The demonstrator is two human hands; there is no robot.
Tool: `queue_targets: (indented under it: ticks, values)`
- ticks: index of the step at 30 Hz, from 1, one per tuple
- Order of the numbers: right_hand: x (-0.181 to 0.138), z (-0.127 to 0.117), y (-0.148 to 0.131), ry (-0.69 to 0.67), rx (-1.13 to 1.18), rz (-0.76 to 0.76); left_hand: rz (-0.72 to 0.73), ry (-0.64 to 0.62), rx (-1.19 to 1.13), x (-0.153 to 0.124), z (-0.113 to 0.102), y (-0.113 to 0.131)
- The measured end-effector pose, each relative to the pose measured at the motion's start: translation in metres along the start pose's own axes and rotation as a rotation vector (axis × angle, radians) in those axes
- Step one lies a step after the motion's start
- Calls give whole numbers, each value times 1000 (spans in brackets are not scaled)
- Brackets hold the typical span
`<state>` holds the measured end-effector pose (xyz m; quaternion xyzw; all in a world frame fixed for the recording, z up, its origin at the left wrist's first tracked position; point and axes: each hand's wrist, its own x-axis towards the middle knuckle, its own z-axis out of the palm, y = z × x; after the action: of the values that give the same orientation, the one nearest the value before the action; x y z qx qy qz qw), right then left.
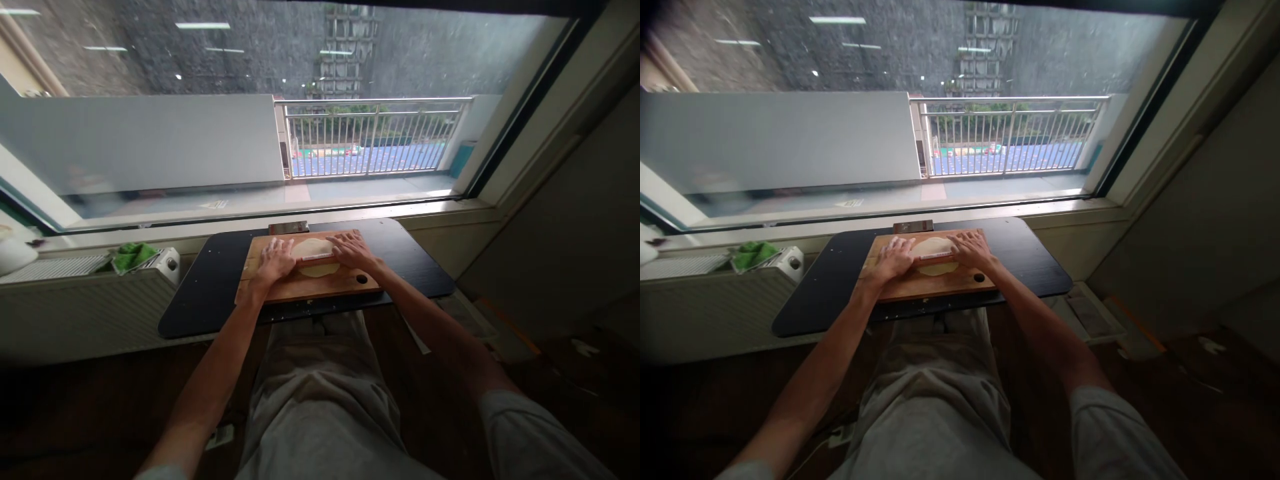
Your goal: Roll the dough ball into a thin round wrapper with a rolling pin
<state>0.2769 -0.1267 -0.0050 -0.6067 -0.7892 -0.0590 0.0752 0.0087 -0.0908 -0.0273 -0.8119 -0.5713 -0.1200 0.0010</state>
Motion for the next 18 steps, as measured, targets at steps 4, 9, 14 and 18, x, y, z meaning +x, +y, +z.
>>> queue_targets:
  ticks: [4,9,14,18]
  values:
    - [-3,1,-2,16,15,-13,-65,73,4,-25,5,11]
    - [-7,0,-7,4,43,25,-82,149,-9,-35,4,16]
    - [-14,4,-9,10,58,80,-20,72,41,-15,-9,13]
    - [-16,3,-11,32,44,91,-38,64,43,-20,-12,17]
